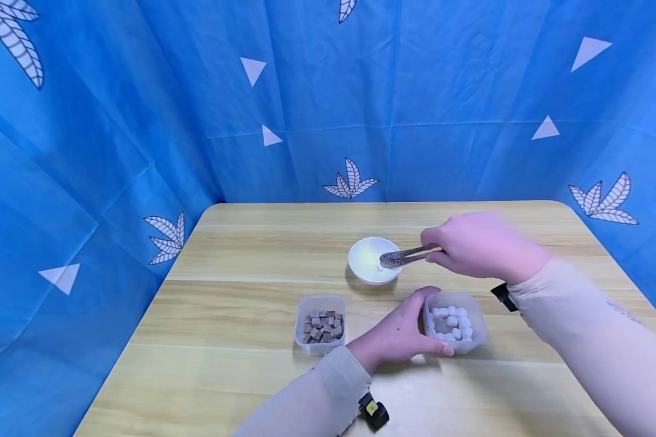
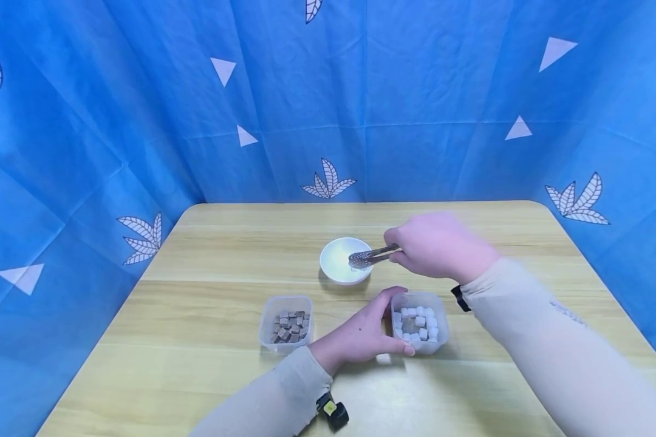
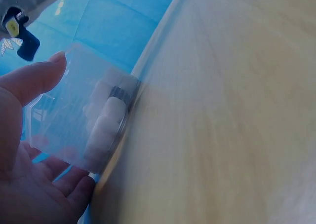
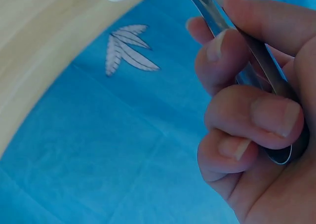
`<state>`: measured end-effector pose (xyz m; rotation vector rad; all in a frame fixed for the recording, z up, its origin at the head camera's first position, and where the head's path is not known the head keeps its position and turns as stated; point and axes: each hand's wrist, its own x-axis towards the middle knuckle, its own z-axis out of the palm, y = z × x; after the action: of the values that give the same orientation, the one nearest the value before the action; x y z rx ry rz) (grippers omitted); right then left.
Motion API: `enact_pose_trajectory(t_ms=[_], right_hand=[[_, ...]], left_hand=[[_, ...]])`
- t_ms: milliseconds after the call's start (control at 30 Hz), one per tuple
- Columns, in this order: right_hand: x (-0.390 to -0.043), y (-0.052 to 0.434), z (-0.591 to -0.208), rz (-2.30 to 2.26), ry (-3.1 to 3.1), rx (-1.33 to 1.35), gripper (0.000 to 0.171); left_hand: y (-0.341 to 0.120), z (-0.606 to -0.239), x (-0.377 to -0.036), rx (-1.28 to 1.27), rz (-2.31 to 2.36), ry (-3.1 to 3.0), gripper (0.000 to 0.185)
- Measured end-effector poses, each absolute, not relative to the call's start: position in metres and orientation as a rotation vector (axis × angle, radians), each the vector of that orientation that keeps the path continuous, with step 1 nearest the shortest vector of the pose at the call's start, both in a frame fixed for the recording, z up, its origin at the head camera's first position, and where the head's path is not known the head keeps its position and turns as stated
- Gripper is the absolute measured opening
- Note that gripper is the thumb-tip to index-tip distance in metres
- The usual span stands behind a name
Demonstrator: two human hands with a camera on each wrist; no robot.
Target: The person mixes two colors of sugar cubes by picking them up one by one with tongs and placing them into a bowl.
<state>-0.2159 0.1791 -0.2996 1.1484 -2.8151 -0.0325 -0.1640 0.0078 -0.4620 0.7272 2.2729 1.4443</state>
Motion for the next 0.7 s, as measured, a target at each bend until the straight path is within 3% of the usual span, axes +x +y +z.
enact_pose_trajectory(t_ms=[367, 700], right_hand=[[-0.228, 0.171, -0.316, -0.067, -2.916, 1.077, 0.021], [-0.215, 0.177, -0.304, -0.014, -2.888, 1.102, 0.022]], left_hand=[[0.007, -0.460, -0.163, 0.746, 1.422, 2.288, 0.102], [0.006, -0.459, -0.162, 0.745, 1.413, 2.303, 0.103]])
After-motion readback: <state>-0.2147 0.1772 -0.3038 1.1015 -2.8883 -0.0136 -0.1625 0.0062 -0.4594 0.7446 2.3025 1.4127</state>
